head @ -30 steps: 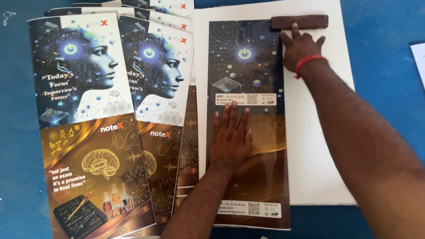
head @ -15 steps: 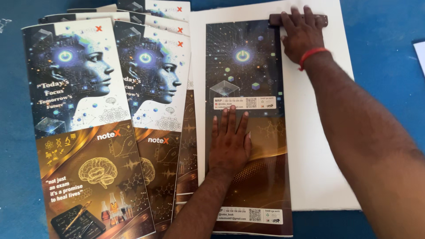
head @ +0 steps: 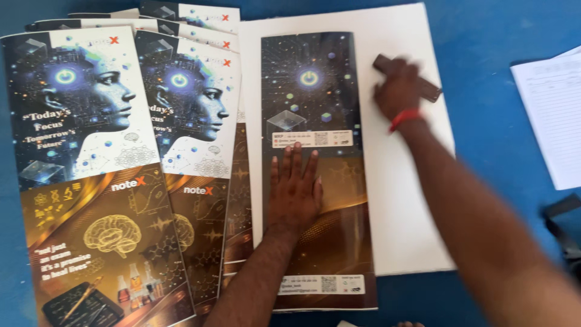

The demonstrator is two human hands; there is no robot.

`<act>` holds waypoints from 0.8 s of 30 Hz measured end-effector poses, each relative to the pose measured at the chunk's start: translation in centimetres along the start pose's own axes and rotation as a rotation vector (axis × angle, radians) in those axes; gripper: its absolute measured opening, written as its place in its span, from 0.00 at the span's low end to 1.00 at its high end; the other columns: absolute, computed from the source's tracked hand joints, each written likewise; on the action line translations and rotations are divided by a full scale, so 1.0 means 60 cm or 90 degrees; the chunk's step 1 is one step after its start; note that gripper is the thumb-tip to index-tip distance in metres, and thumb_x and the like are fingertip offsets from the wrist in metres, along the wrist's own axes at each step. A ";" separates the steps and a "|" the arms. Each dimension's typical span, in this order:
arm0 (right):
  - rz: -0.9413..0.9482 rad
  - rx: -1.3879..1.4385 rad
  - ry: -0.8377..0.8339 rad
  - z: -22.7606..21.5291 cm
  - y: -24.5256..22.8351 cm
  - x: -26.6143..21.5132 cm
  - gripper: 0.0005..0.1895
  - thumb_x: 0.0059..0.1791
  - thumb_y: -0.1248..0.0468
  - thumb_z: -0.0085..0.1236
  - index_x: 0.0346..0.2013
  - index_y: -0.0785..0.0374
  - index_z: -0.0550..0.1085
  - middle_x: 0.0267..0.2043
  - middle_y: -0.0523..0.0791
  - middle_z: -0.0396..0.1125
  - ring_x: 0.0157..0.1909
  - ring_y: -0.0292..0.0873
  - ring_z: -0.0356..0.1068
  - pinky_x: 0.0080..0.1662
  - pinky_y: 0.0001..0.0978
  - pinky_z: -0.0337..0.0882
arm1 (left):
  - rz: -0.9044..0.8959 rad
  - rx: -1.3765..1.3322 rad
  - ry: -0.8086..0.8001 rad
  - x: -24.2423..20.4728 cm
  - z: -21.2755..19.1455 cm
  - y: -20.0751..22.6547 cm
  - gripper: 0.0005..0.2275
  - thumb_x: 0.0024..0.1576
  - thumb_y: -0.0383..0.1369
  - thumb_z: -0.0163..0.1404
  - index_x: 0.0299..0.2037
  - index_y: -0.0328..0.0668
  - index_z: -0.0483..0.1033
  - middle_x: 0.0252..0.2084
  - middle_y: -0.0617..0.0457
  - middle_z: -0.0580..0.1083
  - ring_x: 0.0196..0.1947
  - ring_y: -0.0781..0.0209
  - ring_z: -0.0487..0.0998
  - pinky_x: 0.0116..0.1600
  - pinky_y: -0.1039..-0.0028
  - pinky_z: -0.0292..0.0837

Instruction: The person sits cross-legged on the floor and repeatedly places a printed cover sheet over a stack of white pages, then uses a wooden block to press along the spine to secure the binding. The person handles multiple book units one at a time, stacking finished copies to the side.

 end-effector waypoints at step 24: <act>0.181 0.703 -0.150 -0.159 -0.062 -0.176 0.15 0.55 0.61 0.61 0.51 0.70 0.79 0.45 0.51 0.77 0.43 0.39 0.73 0.45 0.30 0.73 | -0.029 -0.233 0.022 -0.024 -0.088 0.051 0.22 0.66 0.40 0.48 0.67 0.39 0.65 0.69 0.36 0.65 0.70 0.39 0.64 0.75 0.52 0.56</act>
Point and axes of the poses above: each hand's wrist, its own x-axis towards the middle knuckle, its own z-axis out of the palm, y = z × x, the point moved 1 cm from there along x, towards the middle knuckle
